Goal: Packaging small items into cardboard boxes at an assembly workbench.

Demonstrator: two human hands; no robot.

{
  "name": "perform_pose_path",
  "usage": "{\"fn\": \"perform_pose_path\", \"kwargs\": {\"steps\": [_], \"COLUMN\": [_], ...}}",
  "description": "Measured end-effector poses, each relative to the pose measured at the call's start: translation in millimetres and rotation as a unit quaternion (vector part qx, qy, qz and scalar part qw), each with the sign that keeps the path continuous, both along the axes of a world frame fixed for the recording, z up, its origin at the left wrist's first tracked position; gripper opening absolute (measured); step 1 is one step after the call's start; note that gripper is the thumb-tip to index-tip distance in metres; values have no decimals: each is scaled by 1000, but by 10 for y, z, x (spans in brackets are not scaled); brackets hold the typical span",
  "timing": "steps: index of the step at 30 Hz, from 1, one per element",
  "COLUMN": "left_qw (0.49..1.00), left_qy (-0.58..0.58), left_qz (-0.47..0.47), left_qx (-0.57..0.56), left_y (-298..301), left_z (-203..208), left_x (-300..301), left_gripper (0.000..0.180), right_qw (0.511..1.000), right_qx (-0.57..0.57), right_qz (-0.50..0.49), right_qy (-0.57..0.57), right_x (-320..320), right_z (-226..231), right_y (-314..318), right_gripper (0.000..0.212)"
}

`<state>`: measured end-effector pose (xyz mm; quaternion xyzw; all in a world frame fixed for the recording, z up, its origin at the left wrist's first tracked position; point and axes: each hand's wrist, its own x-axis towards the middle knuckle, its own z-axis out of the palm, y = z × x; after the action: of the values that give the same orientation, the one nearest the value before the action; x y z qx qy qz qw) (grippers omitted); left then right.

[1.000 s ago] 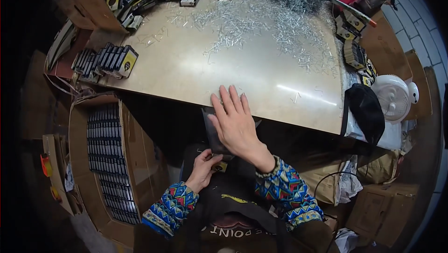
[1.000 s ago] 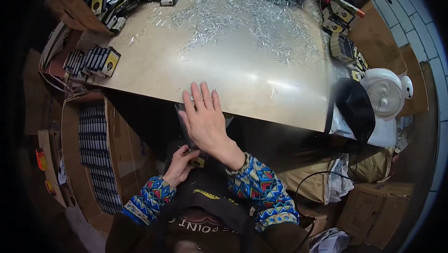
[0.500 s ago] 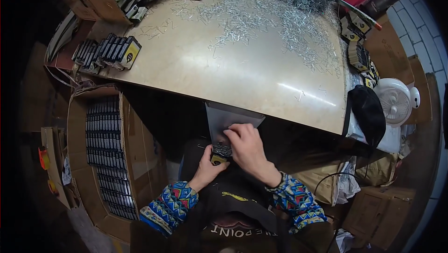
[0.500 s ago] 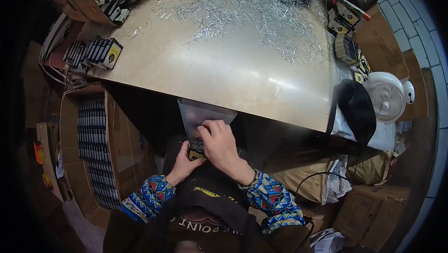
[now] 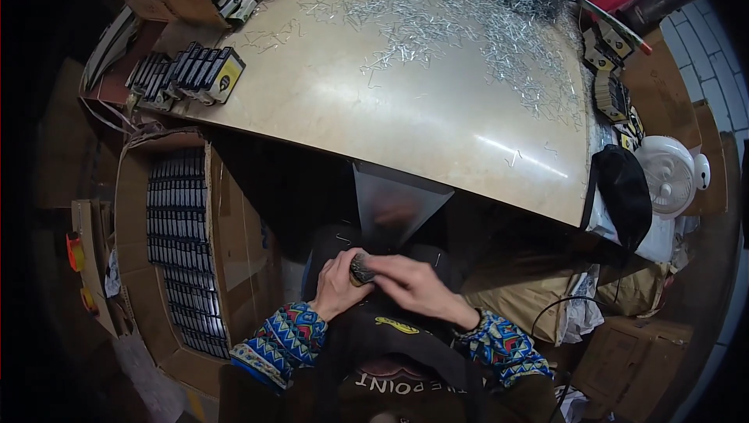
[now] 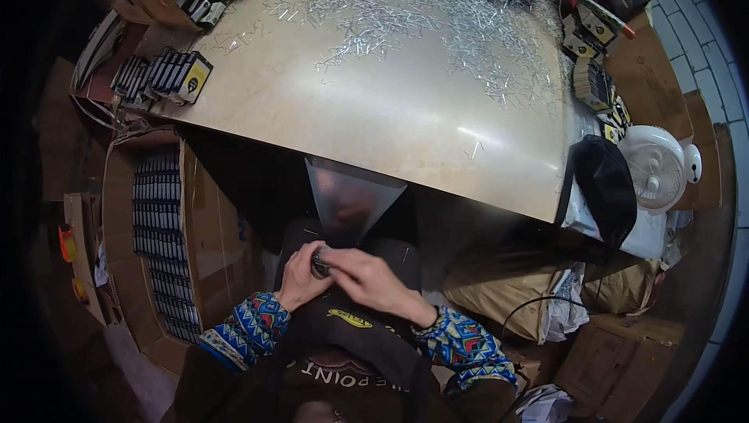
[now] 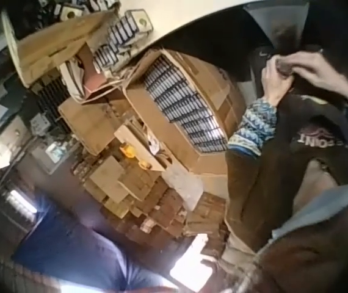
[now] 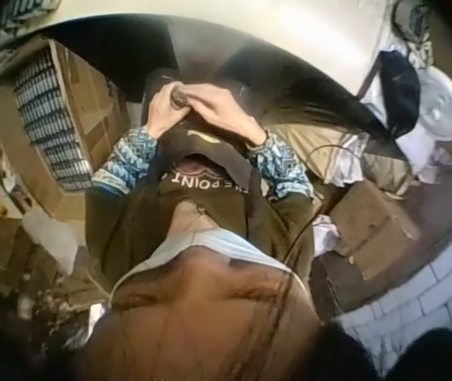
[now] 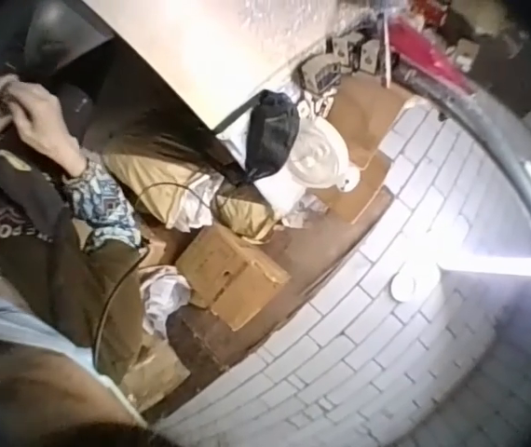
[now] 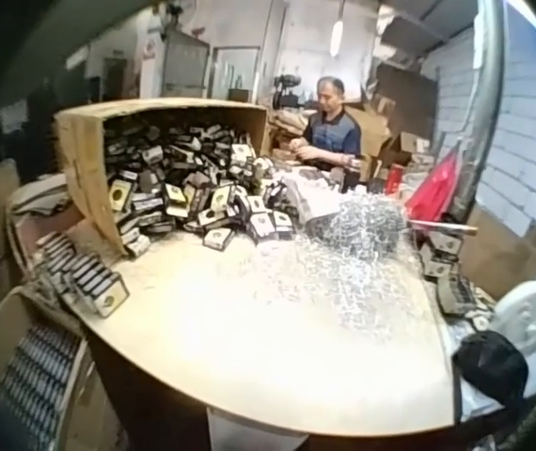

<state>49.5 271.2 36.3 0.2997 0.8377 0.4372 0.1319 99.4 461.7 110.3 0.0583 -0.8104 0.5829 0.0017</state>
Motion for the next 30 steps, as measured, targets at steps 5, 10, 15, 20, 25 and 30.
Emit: {"fn": "perform_pose_path", "kwargs": {"steps": [5, 10, 15, 20, 25, 30], "left_qw": [992, 987, 980, 985, 990, 988], "left_qy": [53, 74, 172, 146, 116, 65], "left_qz": [68, 69, 41, 52, 38, 82], "left_qx": [91, 126, 91, 77, 66, 113], "left_y": [152, 401, 575, 582, 663, 715], "left_z": [201, 310, 657, 697, 834, 878], "left_x": [-91, -249, -455, -547, -692, -700], "left_gripper": [78, 84, 95, 100, 83, 67], "right_qw": [992, 995, 946, 971, 977, 951], "right_qx": [44, 88, 227, 126, 135, 169], "right_qz": [-103, -45, -219, -205, -161, -165], "right_qy": [-54, 7, 79, 9, 39, 201], "right_x": [-186, -361, -516, -635, -666, -698], "right_z": [156, 293, 314, 547, 535, 569], "right_y": [250, 176, 359, 462, 482, 425], "right_gripper": [21, 20, 10, 11, 15, 27]}}
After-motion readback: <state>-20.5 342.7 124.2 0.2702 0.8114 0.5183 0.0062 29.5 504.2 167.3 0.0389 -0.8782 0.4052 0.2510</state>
